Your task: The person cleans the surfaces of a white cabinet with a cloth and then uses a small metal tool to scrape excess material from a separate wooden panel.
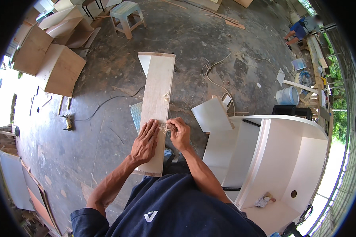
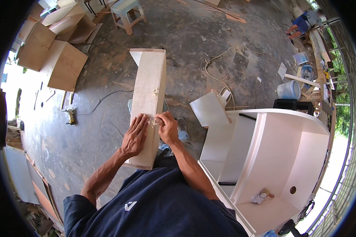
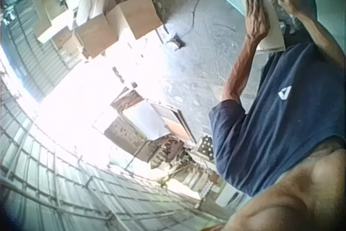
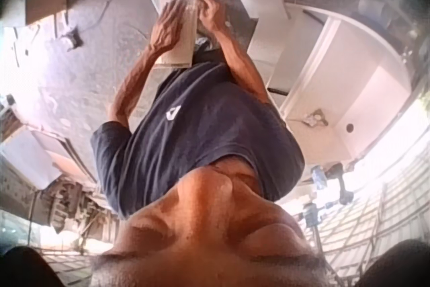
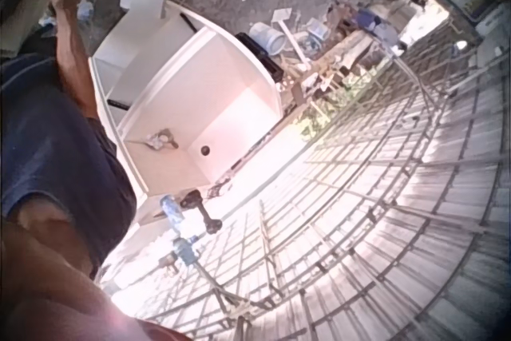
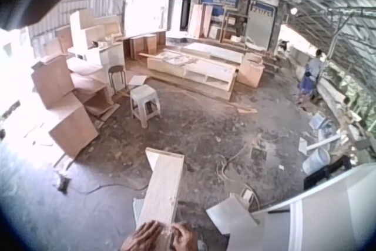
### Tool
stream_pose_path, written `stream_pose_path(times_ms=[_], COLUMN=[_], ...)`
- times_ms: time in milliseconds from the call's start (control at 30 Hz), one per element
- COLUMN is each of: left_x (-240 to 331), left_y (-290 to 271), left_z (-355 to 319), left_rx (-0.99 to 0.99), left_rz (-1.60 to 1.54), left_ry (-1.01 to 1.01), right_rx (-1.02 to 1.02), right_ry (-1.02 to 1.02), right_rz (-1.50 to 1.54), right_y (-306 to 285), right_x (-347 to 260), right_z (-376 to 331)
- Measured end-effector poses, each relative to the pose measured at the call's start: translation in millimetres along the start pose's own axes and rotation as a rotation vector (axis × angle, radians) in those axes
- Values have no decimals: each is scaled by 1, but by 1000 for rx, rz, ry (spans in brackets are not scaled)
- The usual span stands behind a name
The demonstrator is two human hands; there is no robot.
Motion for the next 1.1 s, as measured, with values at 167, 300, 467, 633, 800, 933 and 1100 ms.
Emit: stream_pose_path(times_ms=[167,300,467,633,800,933,1100], left_x=[-9,-2,11,4,10,19,13], left_y=[-13,-6,8,-12,7,8,-2], left_z=[35,14,-24,11,-23,-35,-15], left_rx=[47,-5,-18,32,-17,-29,-11], left_rz=[52,9,-24,30,-17,-13,2], left_ry=[8,25,2,9,-1,-15,-9], right_rx=[17,-5,-40,-12,-73,-40,-12], right_ry=[-46,-81,-6,-26,-38,-83,-96], right_rz=[-47,-87,-14,-13,-40,-44,-61], right_y=[-5,-5,0,-3,2,-1,-4], right_x=[9,5,-14,-2,-6,-14,-13], right_z=[39,20,-20,15,-17,-26,3])
Point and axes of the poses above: each hand's wrist, its own z-axis towards the middle knuckle, its own y-axis out of the palm, x = y × z, the point moved 6 cm from there along z, towards the middle knuckle, and after that the axes turned 6 degrees about -x, right-handed, at the moved point
